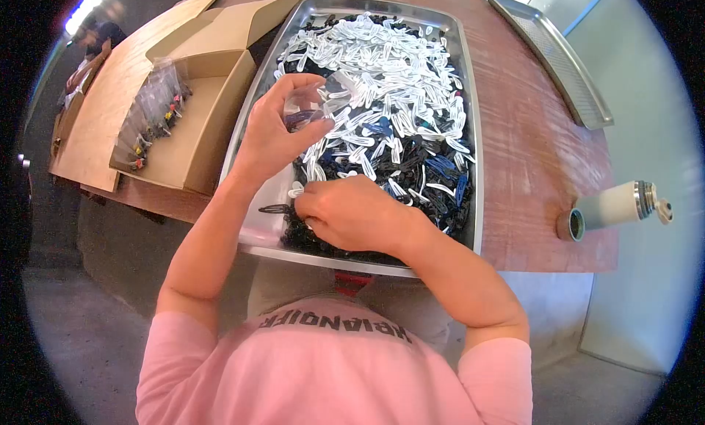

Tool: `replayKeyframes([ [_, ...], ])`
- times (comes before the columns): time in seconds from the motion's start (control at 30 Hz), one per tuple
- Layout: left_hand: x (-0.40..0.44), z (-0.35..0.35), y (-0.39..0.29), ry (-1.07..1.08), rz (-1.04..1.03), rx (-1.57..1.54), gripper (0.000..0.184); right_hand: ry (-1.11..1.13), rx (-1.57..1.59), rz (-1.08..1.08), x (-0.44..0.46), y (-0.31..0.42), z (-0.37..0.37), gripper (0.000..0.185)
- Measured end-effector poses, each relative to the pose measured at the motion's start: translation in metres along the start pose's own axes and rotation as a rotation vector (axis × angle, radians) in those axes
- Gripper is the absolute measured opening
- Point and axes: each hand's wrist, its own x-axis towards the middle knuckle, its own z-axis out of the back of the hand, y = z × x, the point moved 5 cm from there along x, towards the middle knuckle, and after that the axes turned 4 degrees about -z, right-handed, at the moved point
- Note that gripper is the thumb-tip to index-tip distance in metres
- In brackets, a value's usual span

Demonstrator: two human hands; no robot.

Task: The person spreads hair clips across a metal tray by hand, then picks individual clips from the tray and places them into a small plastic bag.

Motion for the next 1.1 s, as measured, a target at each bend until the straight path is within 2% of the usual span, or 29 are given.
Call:
replayKeyframes([
  [0.3,0.0,0.0,0.009,0.018,0.008,0.051,0.052,-0.343,0.24,-0.053,-0.009,-0.002,0.048,0.017],
  [0.37,0.0,0.0,0.012,0.031,0.017,0.069,0.052,-0.669,0.274,-0.06,-0.019,-0.005,0.068,0.017],
  [0.43,-0.001,-0.004,0.009,0.069,-0.015,0.086,0.054,-0.833,0.282,-0.126,-0.029,-0.012,0.077,0.01],
  [0.5,-0.003,-0.009,0.007,0.11,-0.021,0.048,0.054,-0.992,0.234,-0.094,-0.033,-0.021,0.081,0.009],
  [0.73,-0.008,-0.023,0.004,0.206,-0.02,-0.055,0.056,-0.873,0.127,-0.195,-0.029,-0.021,0.078,0.011],
  [0.87,-0.005,-0.018,0.004,0.25,0.015,-0.107,0.057,-1.011,0.168,-0.158,-0.036,-0.02,0.081,0.01],
  [0.93,-0.003,-0.016,0.008,0.239,0.124,-0.445,0.058,-1.069,0.15,-0.141,-0.039,-0.019,0.084,0.009],
  [0.97,-0.004,-0.014,0.007,0.241,0.123,-0.443,0.058,-1.071,0.137,-0.134,-0.038,-0.02,0.085,0.009],
  [1.1,-0.007,-0.013,0.008,0.269,0.355,-0.694,0.053,-1.041,0.146,-0.176,-0.038,-0.021,0.086,0.008],
])
